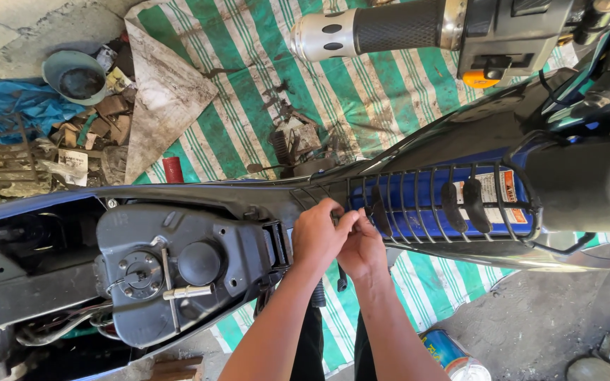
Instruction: Removing and installing bolts on a motorcycle using an Allen key
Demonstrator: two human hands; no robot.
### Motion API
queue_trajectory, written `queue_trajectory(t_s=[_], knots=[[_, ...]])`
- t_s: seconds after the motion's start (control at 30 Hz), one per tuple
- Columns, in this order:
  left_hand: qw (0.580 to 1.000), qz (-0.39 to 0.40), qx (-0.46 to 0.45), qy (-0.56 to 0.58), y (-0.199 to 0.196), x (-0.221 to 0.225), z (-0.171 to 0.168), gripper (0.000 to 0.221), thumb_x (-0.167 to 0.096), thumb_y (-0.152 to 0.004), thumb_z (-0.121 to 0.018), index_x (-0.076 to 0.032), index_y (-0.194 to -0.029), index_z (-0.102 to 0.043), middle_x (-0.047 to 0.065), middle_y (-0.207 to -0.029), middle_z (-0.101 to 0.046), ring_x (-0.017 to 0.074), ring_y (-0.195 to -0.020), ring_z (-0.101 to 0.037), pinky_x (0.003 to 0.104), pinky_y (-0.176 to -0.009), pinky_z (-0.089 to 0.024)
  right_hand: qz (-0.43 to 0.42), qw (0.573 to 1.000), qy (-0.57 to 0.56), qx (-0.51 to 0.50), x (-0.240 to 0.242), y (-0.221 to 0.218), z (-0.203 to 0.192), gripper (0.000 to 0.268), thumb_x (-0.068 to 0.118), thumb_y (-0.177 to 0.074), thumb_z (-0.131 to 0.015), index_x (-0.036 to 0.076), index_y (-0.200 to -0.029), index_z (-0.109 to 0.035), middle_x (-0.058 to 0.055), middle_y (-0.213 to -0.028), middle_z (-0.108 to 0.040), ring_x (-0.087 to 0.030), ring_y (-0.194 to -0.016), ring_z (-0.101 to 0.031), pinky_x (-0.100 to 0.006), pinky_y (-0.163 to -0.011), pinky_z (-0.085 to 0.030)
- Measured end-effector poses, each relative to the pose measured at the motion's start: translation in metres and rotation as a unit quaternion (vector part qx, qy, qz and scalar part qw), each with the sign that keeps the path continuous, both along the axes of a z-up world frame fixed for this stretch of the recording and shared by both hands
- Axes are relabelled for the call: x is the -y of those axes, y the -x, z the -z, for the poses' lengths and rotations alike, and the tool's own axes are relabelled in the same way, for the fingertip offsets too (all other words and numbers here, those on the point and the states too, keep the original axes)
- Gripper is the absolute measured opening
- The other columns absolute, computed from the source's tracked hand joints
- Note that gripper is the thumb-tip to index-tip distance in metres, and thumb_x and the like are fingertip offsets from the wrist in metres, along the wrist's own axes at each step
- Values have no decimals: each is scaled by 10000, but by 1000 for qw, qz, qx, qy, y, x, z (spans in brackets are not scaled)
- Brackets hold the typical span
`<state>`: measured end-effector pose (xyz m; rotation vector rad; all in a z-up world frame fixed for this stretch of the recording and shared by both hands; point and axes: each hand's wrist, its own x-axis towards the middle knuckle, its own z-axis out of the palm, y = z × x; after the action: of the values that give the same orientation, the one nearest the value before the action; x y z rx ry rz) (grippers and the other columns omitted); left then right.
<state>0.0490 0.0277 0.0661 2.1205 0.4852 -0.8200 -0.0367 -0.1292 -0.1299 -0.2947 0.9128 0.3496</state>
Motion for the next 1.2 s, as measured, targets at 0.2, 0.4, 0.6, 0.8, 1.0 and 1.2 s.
queue_trajectory(t_s=[0.2,0.4,0.6,0.8,1.0,1.2], knots=[[998,-39,-36,29,3,4,5,449,-526,-1015,-635,-128,-1005,-843,150,-910,-840,441,-1051,-799,519,-911,-650,19,999,-3,-37,-4,-5,5,263,358,-1070,-775,101,-1033,-818,-86,-1080,-839,-251,-1069,-770,-465,-1058,-592],[996,-44,-64,34,-1,8,24,424,-531,-971,-624,-179,-899,-847,95,-840,-824,406,-1020,-804,498,-857,-660,29,999,-13,-39,-18,-14,-43,287,389,-1043,-792,105,-1008,-814,-96,-1083,-826,-291,-1083,-773,-507,-1050,-594],[996,-52,-53,47,-8,-2,11,437,-470,-1009,-611,-121,-1082,-864,180,-954,-835,451,-1054,-797,535,-902,-663,27,999,-24,-25,-18,-14,-48,175,299,-1076,-743,129,-1063,-783,-30,-1034,-804,-213,-969,-733,-443,-1006,-582],[990,-74,8,116,-16,-8,14,418,-97,-979,-513,-211,-1193,-853,140,-884,-857,282,-788,-845,363,-676,-730,19,999,-2,-38,-14,-2,-25,253,416,-1042,-794,165,-1070,-790,6,-957,-780,-149,-851,-678,-385,-862,-570],[960,-74,103,249,10,-8,75,489,-179,-860,-552,-247,-1215,-881,153,-932,-765,334,-852,-783,506,-772,-681,37,997,-58,-28,-11,-15,-49,200,342,-1079,-730,164,-1165,-764,30,-1136,-791,-96,-860,-622,-282,-764,-487],[944,111,285,121,10,-11,111,502,-42,-791,-675,-256,-1205,-864,92,-841,-680,362,-848,-748,514,-754,-656,12,996,-81,-31,2,0,-28,135,203,-1085,-703,145,-1202,-737,59,-1137,-786,-27,-686,-541,-186,-560,-360]])
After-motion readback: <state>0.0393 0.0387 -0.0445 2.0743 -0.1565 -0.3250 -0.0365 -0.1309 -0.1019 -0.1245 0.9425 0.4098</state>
